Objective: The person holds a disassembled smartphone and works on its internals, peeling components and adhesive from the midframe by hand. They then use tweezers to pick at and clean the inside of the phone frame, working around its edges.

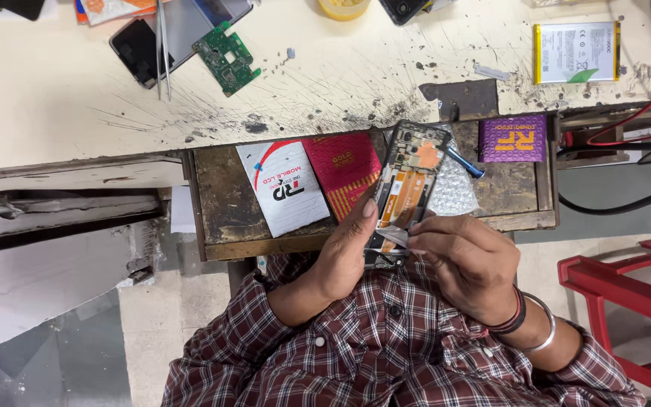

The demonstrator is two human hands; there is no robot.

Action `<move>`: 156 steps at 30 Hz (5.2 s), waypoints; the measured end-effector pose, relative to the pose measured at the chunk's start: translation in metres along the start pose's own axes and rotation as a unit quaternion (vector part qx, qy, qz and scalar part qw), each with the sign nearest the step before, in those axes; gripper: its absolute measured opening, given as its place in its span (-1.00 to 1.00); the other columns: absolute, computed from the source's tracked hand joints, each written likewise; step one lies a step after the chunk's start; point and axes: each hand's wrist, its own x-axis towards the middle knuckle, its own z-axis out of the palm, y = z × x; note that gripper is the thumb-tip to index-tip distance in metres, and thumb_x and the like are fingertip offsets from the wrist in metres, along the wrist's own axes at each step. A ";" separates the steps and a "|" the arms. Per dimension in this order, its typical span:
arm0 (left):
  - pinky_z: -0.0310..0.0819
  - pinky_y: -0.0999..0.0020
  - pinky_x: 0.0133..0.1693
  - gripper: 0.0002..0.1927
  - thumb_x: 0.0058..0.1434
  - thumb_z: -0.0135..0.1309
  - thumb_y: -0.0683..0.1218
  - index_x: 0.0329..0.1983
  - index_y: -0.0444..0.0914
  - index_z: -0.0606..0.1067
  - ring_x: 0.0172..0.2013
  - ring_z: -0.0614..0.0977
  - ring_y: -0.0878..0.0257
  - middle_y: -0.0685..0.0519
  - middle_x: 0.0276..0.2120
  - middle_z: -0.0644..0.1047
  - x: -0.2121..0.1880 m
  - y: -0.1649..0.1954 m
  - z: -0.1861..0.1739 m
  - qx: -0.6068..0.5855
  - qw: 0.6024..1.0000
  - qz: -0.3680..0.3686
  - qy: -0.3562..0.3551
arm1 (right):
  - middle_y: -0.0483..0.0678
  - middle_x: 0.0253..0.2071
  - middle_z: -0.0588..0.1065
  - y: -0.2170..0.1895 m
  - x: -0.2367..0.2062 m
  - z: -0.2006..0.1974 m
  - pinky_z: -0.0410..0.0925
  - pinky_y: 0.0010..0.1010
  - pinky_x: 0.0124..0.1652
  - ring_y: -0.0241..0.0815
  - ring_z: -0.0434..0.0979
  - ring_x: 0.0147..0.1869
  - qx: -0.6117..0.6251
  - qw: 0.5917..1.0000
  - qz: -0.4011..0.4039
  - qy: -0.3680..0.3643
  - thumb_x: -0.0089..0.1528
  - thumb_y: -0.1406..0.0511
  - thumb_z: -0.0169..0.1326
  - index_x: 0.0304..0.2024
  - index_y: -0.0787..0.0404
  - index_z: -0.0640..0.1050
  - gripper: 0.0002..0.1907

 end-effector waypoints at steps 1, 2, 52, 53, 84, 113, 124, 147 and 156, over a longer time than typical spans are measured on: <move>0.00 0.30 0.48 -0.42 0.62 -0.47 0.01 0.57 -0.42 0.02 0.50 0.17 0.16 -0.18 0.51 0.17 -0.002 -0.004 -0.002 0.025 1.000 0.010 -0.006 | -0.03 -0.15 0.61 0.002 -0.002 0.000 0.52 -0.42 -0.09 -0.16 0.68 -0.07 0.017 1.000 0.008 0.002 0.14 0.53 0.18 -0.21 0.20 0.62 -0.79; 0.02 0.30 0.49 -0.43 0.63 -0.47 0.00 0.56 -0.42 0.03 0.50 0.19 0.17 -0.18 0.51 0.18 -0.003 -0.007 -0.004 0.051 0.998 0.021 -0.012 | -0.02 -0.14 0.61 0.004 -0.004 0.000 0.53 -0.42 -0.08 -0.16 0.69 -0.06 0.035 0.999 0.015 0.005 0.17 0.54 0.16 -0.21 0.22 0.61 -0.81; 0.18 0.27 0.15 -0.31 0.62 -0.42 0.12 0.72 -0.24 -0.05 0.09 0.28 0.22 -0.08 0.13 0.26 0.002 0.001 -0.012 -0.013 0.998 -0.021 -0.059 | 0.04 -0.15 0.63 0.005 0.056 -0.002 0.52 -0.42 -0.02 -0.15 0.70 0.00 0.036 0.998 -0.010 0.041 0.17 0.51 0.29 -0.23 0.30 0.56 -0.82; 0.14 0.27 0.30 -0.32 0.61 -0.40 0.12 0.68 -0.24 -0.09 0.29 0.26 0.23 -0.05 0.32 0.23 0.003 -0.001 -0.013 0.009 0.998 0.000 -0.065 | 0.04 -0.16 0.63 0.003 0.059 0.000 0.53 -0.41 -0.01 -0.15 0.70 0.01 0.040 0.998 -0.008 0.038 0.18 0.51 0.29 -0.22 0.30 0.55 -0.81; 0.20 0.43 -0.07 -0.14 0.57 -0.21 0.22 0.72 -0.21 -0.24 -0.23 0.21 0.38 0.20 -0.18 0.21 0.007 0.021 0.005 0.068 0.995 0.012 -0.076 | -0.01 -0.15 0.64 0.016 0.057 0.011 0.50 -0.40 -0.15 -0.08 0.71 -0.09 -0.090 0.994 -0.017 0.063 0.10 0.49 0.35 -0.16 0.25 0.53 -0.69; 0.03 0.34 0.45 -0.24 0.59 -0.30 0.17 0.66 -0.20 -0.24 0.49 0.13 0.33 0.08 0.55 0.08 0.010 0.015 0.003 0.129 0.986 0.041 -0.093 | 0.01 -0.17 0.62 0.019 0.055 0.011 0.51 -0.38 -0.11 -0.07 0.70 -0.07 -0.073 0.994 -0.033 0.076 0.10 0.52 0.31 -0.15 0.23 0.50 -0.67; 0.25 0.48 0.02 -0.17 0.59 -0.22 0.19 0.72 -0.21 -0.24 -0.16 0.27 0.44 0.17 0.03 0.28 0.012 0.010 0.001 0.077 0.992 0.037 -0.093 | 0.01 -0.17 0.63 0.016 0.056 0.013 0.50 -0.37 -0.14 -0.06 0.70 -0.08 -0.095 0.991 -0.043 0.088 0.08 0.52 0.31 -0.17 0.23 0.51 -0.68; 0.31 0.34 0.08 -0.13 0.55 -0.32 0.28 0.73 -0.21 -0.24 -0.04 0.34 0.25 0.00 0.07 0.32 0.014 0.005 -0.008 0.140 0.988 -0.005 -0.069 | -0.05 -0.19 0.65 0.017 0.057 0.016 0.51 -0.43 -0.18 -0.14 0.72 -0.10 -0.087 0.990 -0.007 0.113 0.06 0.50 0.30 -0.24 0.21 0.57 -0.75; 0.21 0.14 0.42 -0.21 0.54 -0.36 0.27 0.64 -0.24 -0.18 0.47 0.28 0.14 -0.09 0.49 0.20 0.009 0.008 -0.008 0.038 0.995 0.001 -0.089 | -0.01 -0.16 0.63 0.023 0.048 0.009 0.54 -0.50 -0.07 -0.26 0.69 -0.05 0.083 0.990 0.062 0.091 0.17 0.53 0.29 -0.17 0.29 0.55 -0.78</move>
